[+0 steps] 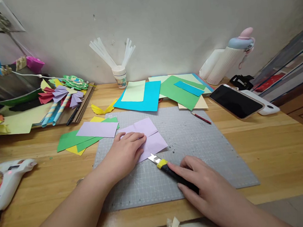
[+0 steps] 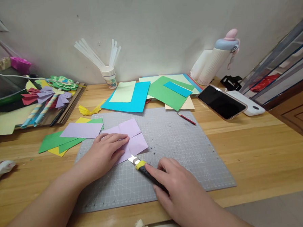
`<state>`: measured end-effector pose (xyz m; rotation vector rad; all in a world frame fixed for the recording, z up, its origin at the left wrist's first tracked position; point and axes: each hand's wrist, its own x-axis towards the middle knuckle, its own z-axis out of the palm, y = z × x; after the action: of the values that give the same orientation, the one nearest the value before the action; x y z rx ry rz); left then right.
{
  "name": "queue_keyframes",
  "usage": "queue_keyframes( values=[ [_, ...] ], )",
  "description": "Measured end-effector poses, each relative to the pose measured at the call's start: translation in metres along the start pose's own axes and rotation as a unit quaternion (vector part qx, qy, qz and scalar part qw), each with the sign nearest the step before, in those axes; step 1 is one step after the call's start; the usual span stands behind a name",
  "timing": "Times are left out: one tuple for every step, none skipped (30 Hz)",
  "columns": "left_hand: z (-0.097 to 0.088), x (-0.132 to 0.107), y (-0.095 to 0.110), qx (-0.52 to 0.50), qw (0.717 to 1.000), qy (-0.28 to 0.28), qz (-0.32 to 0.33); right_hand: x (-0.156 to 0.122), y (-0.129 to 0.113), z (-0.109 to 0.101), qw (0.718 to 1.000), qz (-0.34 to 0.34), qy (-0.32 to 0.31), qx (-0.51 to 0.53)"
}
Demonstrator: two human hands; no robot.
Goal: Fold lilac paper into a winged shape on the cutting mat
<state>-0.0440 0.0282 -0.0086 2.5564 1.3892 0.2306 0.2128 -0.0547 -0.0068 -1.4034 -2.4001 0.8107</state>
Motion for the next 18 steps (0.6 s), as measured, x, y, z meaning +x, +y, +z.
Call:
queue_keyframes(
  values=[
    [0.0, 0.0, 0.0, -0.002, 1.0, 0.002, 0.001, 0.0, 0.0, 0.0, 1.0, 0.001, -0.002, 0.002],
    [0.0, 0.0, 0.0, -0.004, 1.0, 0.005, 0.002, 0.0, 0.001, -0.001, 1.0, 0.001, -0.005, 0.004],
    [0.0, 0.0, -0.001, -0.007, 1.0, 0.007, 0.005, -0.001, 0.001, -0.001, 1.0, 0.002, -0.009, 0.005],
    [0.0, 0.0, -0.001, -0.01, 1.0, 0.01, 0.008, -0.002, 0.001, -0.002, 1.0, 0.003, -0.015, 0.005],
    [0.0, 0.0, -0.002, -0.013, 1.0, 0.014, 0.01, -0.004, 0.001, -0.003, 1.0, 0.003, -0.021, 0.004],
    [0.001, 0.001, -0.002, -0.016, 1.0, 0.019, 0.01, -0.006, 0.001, -0.004, 1.0, 0.002, -0.025, 0.002],
    [0.002, 0.003, -0.003, -0.018, 0.999, 0.025, 0.009, -0.007, 0.0, -0.005, 1.0, 0.001, -0.028, 0.0],
    [0.003, 0.004, -0.004, -0.02, 0.999, 0.032, 0.005, -0.009, -0.001, -0.005, 1.0, -0.002, -0.03, -0.003],
    [0.004, 0.006, -0.004, -0.023, 0.999, 0.04, -0.002, -0.009, -0.001, -0.006, 0.999, -0.006, -0.031, -0.006],
    [0.005, 0.008, -0.005, -0.025, 0.999, 0.048, -0.009, -0.01, -0.002, -0.006, 0.999, -0.01, -0.032, -0.01],
    [0.007, 0.009, -0.005, -0.027, 0.998, 0.055, -0.016, -0.01, -0.003, -0.006, 0.999, -0.015, -0.031, -0.013],
    [0.008, 0.011, -0.005, -0.03, 0.997, 0.062, -0.022, -0.01, -0.003, -0.005, 0.999, -0.019, -0.029, -0.015],
    [0.01, 0.012, -0.005, -0.033, 0.997, 0.067, -0.027, -0.009, -0.003, -0.005, 0.999, -0.021, -0.025, -0.017],
    [0.011, 0.014, -0.005, -0.036, 0.996, 0.071, -0.031, -0.009, -0.003, -0.005, 0.999, -0.02, -0.021, -0.018],
    [0.011, 0.015, -0.005, -0.038, 0.996, 0.074, -0.033, -0.008, -0.002, -0.005, 1.0, -0.018, -0.019, -0.018],
    [0.012, 0.015, -0.005, -0.041, 0.996, 0.075, -0.035, -0.008, -0.002, -0.005, 1.0, -0.016, -0.017, -0.017],
    [0.012, 0.015, -0.005, -0.043, 0.996, 0.076, -0.036, -0.007, -0.001, -0.004, 1.0, -0.014, -0.015, -0.016],
    [0.012, 0.016, -0.005, -0.045, 0.995, 0.076, -0.036, -0.007, 0.0, -0.004, 1.0, -0.012, -0.016, -0.014]
  ],
)
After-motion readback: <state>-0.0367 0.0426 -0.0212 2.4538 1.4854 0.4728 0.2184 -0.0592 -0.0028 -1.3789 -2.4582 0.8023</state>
